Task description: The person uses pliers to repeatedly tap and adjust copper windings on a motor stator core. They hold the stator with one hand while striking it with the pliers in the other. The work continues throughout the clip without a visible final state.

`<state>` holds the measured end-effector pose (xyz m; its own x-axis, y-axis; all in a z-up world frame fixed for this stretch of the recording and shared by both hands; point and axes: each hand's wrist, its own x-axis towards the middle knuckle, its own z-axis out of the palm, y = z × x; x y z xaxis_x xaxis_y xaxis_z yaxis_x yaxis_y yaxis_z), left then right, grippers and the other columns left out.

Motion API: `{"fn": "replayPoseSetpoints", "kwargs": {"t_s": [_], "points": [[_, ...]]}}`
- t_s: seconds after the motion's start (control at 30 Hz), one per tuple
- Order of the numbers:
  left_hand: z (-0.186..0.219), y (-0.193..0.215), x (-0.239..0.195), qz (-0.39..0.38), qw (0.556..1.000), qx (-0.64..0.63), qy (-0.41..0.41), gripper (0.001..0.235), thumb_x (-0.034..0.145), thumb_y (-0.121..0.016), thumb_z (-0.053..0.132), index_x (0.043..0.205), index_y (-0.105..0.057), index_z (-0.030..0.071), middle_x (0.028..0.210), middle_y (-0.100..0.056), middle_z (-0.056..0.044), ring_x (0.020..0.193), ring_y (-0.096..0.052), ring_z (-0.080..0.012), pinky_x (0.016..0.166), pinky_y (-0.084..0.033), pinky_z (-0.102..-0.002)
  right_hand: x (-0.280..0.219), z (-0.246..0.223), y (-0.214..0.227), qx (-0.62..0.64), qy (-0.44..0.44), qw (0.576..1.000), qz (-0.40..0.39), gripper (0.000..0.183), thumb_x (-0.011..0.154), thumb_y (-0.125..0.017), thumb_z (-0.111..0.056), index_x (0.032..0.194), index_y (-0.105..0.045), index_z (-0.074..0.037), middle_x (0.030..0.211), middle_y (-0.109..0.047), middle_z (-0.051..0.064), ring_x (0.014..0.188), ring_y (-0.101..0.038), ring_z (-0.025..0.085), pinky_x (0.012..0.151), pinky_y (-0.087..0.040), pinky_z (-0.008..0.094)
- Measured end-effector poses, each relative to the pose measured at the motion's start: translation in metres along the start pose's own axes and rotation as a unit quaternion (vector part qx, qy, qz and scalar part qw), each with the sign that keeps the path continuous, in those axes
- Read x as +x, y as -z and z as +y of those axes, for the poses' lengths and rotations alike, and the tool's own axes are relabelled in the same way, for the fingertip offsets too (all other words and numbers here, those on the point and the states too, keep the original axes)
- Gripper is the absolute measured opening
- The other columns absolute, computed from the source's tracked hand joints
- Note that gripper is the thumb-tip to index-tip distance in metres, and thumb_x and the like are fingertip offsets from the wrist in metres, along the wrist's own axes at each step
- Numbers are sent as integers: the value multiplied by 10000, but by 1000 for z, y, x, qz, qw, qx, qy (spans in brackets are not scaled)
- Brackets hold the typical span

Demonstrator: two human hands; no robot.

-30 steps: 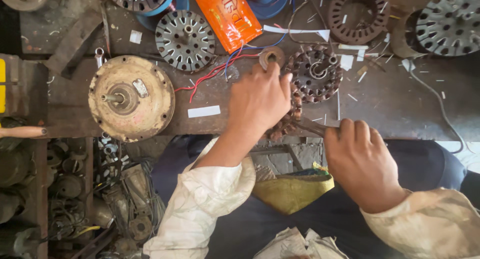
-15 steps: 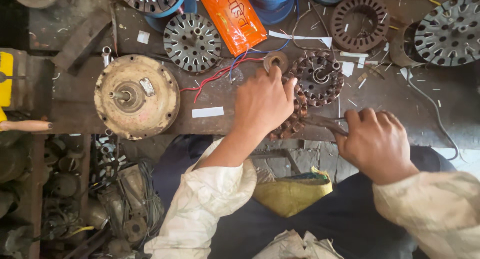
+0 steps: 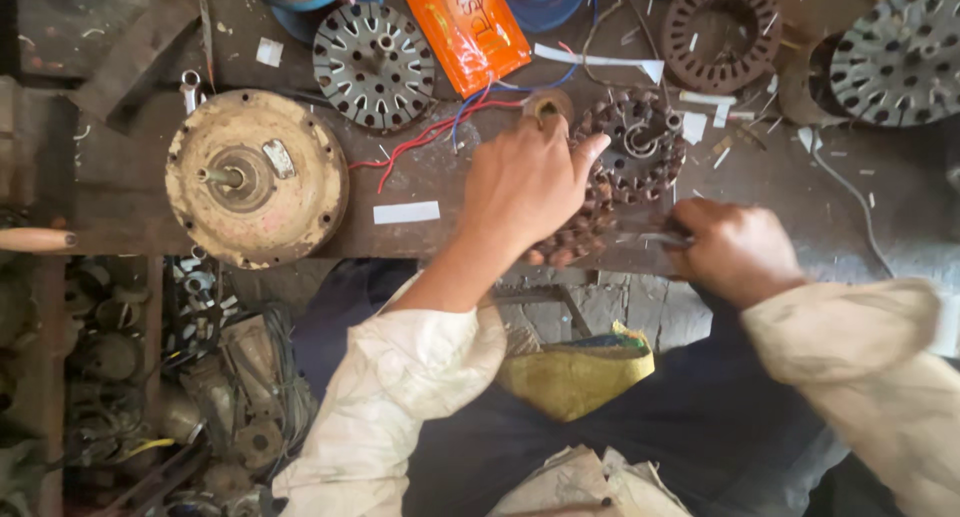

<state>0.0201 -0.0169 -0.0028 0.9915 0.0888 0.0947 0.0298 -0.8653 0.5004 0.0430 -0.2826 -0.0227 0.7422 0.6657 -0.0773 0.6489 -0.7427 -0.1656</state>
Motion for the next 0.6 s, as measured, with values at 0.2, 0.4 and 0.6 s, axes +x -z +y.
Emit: {"fn": "replayPoseSetpoints", "kwargs": {"t_s": [0.2,0.4,0.6], "points": [[-3,9,-9,26,999,28,9,457,1014,-538,487,1056,-685,56,830,-696,-203,718,-708,-392,572,-553,-513,-16,-41,4,-20,-60,995,71,180,864,-750,-233,909,-629,-107,872,-664,77,807,-695,327,709,-558,447],[6,3,-7,14,999,28,24,444,988,-568,471,1015,-670,40,844,-690,-195,712,-711,-381,557,-569,-489,-35,-70,34,40,-108,989,91,323,751,-726,-161,1006,-613,3,929,-661,131,798,-677,346,708,-542,435],[14,5,-4,16,998,53,24,448,974,-585,474,984,-672,35,835,-691,-191,707,-712,-374,543,-574,-480,-41,-75,51,-27,-70,997,21,220,775,-629,-33,991,-660,-61,1102,-676,71,1019,-689,288,907,-546,407]]}}
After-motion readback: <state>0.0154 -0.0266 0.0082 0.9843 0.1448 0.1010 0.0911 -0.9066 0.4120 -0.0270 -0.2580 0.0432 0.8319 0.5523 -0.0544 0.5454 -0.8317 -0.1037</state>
